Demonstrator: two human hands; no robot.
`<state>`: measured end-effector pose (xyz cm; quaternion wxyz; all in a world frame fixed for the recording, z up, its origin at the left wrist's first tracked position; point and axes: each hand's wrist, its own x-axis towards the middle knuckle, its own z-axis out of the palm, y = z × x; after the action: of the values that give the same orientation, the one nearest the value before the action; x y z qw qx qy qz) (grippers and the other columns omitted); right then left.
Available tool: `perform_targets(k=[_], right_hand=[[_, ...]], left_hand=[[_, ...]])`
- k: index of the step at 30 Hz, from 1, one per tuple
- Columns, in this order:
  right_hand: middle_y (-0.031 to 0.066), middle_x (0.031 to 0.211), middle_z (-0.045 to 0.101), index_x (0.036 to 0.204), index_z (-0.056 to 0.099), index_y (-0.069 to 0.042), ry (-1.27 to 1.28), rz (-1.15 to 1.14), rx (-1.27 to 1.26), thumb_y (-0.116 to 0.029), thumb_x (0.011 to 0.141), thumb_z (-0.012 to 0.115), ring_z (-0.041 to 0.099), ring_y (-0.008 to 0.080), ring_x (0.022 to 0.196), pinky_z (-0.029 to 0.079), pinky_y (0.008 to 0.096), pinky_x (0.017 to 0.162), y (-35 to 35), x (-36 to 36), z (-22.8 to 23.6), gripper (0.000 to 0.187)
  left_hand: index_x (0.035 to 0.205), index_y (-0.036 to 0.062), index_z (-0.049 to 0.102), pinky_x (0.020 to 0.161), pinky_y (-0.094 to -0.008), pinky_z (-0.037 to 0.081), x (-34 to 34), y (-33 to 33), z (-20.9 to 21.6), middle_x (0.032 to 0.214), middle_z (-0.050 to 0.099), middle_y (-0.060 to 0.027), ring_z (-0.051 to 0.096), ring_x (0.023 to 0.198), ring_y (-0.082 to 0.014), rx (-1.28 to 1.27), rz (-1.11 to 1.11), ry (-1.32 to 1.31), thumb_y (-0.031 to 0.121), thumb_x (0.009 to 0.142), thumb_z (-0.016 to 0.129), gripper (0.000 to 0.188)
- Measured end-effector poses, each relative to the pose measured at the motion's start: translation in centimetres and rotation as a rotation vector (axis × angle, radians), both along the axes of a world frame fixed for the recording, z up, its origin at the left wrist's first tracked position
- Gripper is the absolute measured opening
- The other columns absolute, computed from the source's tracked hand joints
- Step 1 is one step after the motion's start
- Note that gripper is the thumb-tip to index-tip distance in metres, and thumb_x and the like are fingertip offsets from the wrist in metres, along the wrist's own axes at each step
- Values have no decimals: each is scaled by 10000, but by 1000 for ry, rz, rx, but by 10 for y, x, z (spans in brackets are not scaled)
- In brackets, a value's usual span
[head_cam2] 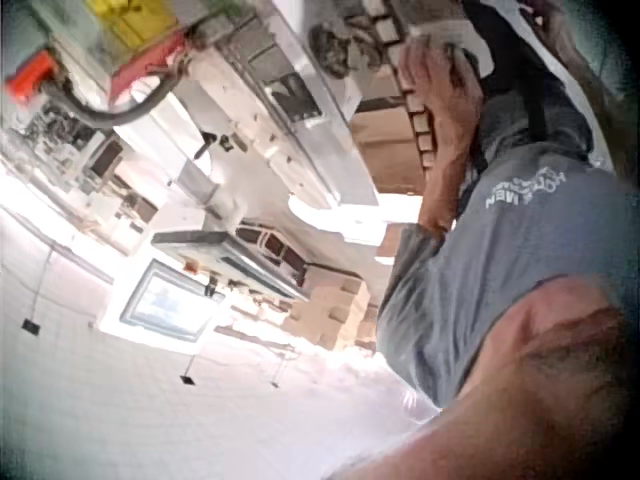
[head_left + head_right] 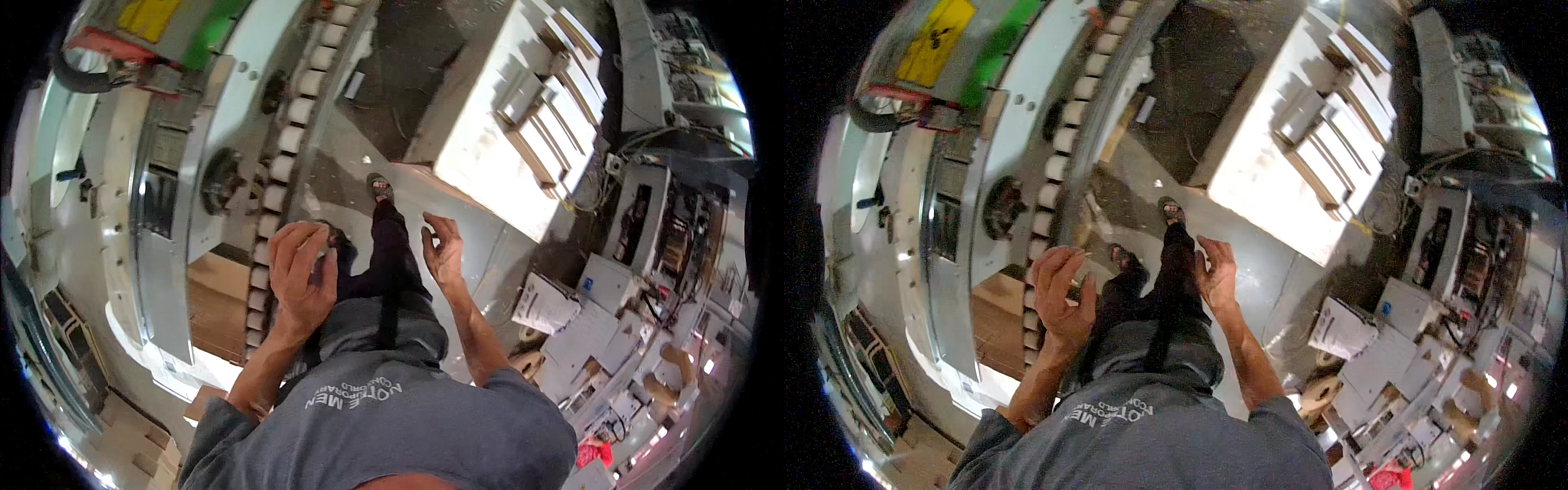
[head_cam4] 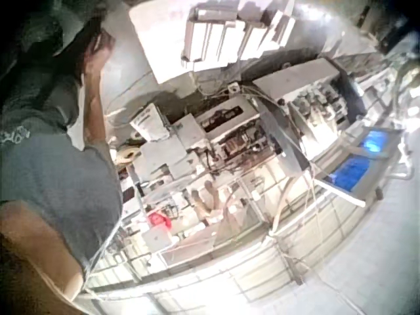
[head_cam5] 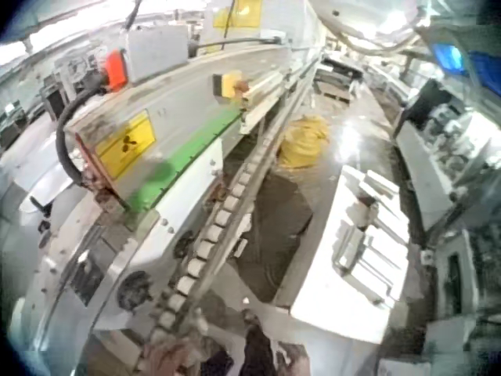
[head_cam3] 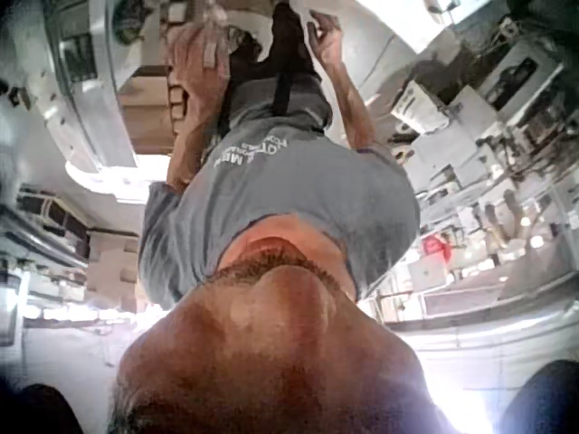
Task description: The person feeds small rectangular wooden pieces one by one into an industrial edge-banding machine by hand, then touches a control button on the machine.
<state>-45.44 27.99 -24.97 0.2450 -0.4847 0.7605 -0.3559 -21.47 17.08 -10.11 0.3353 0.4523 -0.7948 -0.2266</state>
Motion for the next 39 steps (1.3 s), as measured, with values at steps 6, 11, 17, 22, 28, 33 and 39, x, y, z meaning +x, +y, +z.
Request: perform_targets(k=[6,11,17,22,28,33,39], right_hand=[[169,1041,673,1156,681,-23,-53,-65,-29,-30,898,630,658,265,864,550,323,669,21,-36,-8,263],[203,1038,671,1145,661,6,-250,-99,90,-32,885,628,636,378,940,522,427,835,21,-57,12,265],[203,1052,673,1163,663,-26,-244,-47,60,-48,897,635,648,392,934,530,434,803,22,-118,1,269],[206,1035,703,1147,677,-3,-294,-25,87,-90,920,647,690,308,854,540,365,764,25,-140,-5,245],[206,1053,699,1157,676,-12,-373,-6,152,-113,928,650,687,272,858,528,348,772,23,-147,-14,251],[195,1074,698,1163,673,3,-332,77,144,-116,927,647,680,278,925,526,353,825,23,-147,-4,265],[223,1118,685,1195,662,12,-294,215,245,-127,957,592,674,346,989,523,416,855,16,-128,7,285]], left_hand=[[1192,28,654,831,-408,517,-141,-21,-39,1085,661,-171,640,984,-336,119,-120,185,54,812,741,391],[1189,-20,644,911,-460,491,-302,-94,-94,1126,641,-216,610,1047,-368,81,-226,42,217,842,748,433],[1146,-8,669,862,-443,514,-386,-137,-130,1020,681,-200,645,996,-358,93,-272,-254,269,794,779,461],[1127,44,701,710,-442,546,-387,-164,-147,919,707,-184,688,811,-353,157,-255,-306,250,790,725,396],[1274,68,614,889,-534,513,-393,-159,-129,1210,619,-177,552,1153,-367,126,-279,-363,277,789,766,550],[1022,-42,702,931,-478,504,-385,-189,-165,1195,607,-231,549,1147,-384,631,-345,-181,150,819,733,281],[1152,25,695,862,-431,541,-277,-114,-72,1091,697,-147,641,1041,-288,484,-198,78,227,811,781,406]])
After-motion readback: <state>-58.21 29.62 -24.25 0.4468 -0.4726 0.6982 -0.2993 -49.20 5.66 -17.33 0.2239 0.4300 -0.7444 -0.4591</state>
